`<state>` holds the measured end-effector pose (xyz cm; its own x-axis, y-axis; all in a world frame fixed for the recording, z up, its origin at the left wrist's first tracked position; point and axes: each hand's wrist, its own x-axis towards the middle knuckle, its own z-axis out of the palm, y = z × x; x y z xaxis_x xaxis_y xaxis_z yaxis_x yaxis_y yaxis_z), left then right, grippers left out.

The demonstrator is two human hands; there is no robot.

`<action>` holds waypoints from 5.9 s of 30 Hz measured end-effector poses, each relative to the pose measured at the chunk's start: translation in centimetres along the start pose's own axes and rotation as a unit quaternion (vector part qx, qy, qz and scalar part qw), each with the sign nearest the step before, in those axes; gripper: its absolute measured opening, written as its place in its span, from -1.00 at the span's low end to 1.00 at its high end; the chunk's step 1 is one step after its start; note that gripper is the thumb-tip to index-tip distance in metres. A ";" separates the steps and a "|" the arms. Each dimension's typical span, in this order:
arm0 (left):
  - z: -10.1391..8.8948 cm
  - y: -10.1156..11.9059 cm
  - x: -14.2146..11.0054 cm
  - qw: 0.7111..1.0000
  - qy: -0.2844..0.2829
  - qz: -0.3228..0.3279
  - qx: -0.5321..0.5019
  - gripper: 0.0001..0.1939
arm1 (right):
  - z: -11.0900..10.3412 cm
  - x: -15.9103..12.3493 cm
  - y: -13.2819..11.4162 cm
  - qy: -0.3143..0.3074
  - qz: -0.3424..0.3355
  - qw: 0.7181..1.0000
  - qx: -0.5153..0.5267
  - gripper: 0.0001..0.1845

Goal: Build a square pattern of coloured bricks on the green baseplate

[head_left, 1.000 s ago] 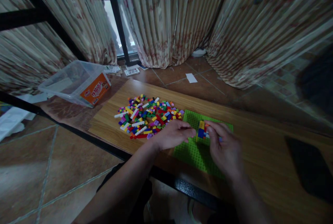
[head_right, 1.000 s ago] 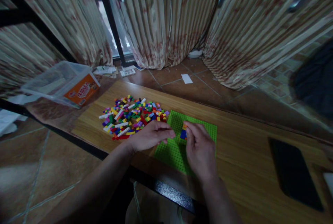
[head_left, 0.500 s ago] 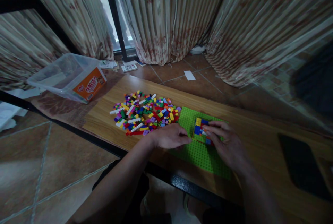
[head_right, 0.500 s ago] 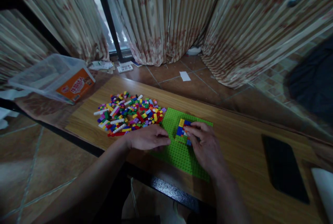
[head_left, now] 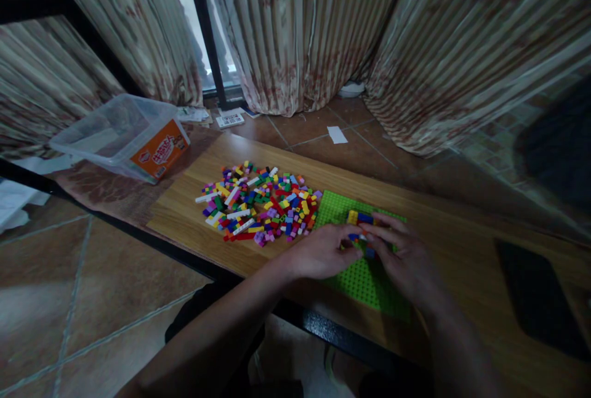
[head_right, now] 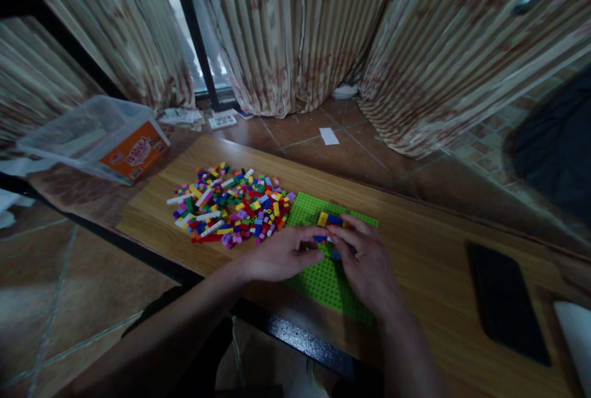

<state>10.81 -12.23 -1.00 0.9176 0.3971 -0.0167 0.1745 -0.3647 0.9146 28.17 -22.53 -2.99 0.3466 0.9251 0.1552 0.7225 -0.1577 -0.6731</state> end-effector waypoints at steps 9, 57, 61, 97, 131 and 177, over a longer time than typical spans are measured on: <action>0.1 1.1 -0.3 0.997 -0.008 -0.050 0.064 -0.58 | 0.3 0.2 0.0 0.043 0.020 0.998 0.040 -0.74; 0.4 0.8 -0.1 0.997 -0.002 -0.045 0.058 -0.63 | 0.8 1.1 -0.5 0.081 0.070 0.992 0.070 -0.82; 0.4 0.8 0.0 0.997 -0.001 -0.052 0.062 -0.66 | 0.7 1.2 -0.6 0.079 0.059 0.993 0.060 -0.81; -6.2 -1.8 -1.6 0.912 0.172 -0.089 0.363 -0.61 | -1.5 1.3 -0.1 0.231 0.240 0.938 0.098 -0.66; -5.9 -2.2 -1.4 0.890 0.170 -0.118 0.406 -0.80 | -0.3 1.4 0.0 0.195 0.210 0.955 0.072 -0.68; -3.8 -0.8 -0.4 0.946 0.078 -0.056 -0.311 -0.81 | 2.6 -0.1 -5.1 0.083 -0.145 0.984 0.069 -0.83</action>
<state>8.99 -8.90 -0.19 0.8331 0.5414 -0.1130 -0.0201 0.2337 0.9721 22.88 -20.91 -1.47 0.2397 0.8529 0.4638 0.7220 0.1628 -0.6725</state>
